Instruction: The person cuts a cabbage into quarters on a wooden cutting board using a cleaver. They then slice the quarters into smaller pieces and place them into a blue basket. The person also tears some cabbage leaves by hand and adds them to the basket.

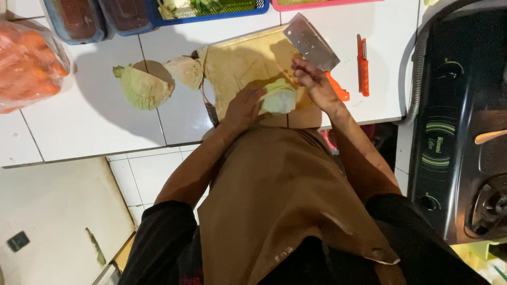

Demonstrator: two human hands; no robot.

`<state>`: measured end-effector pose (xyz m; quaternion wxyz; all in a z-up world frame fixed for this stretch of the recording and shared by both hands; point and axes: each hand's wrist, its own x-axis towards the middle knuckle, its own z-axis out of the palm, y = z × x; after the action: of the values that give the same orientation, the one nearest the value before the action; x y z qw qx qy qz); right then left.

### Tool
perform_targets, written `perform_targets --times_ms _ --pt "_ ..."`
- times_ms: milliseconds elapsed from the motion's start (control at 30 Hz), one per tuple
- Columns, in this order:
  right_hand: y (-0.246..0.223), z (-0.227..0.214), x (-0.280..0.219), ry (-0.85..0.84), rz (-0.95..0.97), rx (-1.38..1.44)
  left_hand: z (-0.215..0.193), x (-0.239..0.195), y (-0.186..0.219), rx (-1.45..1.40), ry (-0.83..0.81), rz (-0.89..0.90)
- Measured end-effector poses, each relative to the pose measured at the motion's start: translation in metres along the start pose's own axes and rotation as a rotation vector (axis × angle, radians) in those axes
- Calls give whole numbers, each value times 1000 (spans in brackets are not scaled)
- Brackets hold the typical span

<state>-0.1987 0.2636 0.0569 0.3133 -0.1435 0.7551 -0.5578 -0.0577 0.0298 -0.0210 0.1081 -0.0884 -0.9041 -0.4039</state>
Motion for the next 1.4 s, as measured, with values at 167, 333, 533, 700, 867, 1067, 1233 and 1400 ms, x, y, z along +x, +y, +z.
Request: perform_targets --times_ms 167,333,533,700,867,1067,1233,1400 --pt "-16 20 9 -279 -196 -182 -21 5 18 -89 -97 -125" --pt "-6 19 12 -229 43 -51 -44 13 48 -624 -68 -464" --pt "4 13 6 -174 53 -41 -22 1 16 181 27 345" --pt "28 12 10 36 105 -115 -18 -8 10 208 -29 377" --pt "76 5 30 170 99 47 -25 0 21 200 -36 382" --pt "75 4 26 256 285 -124 -13 -1 11 258 -141 346" --pt "107 -4 35 433 195 111 -25 -6 18 -142 47 216" --pt "122 -58 43 552 137 558 -42 -6 25 -204 237 -261"
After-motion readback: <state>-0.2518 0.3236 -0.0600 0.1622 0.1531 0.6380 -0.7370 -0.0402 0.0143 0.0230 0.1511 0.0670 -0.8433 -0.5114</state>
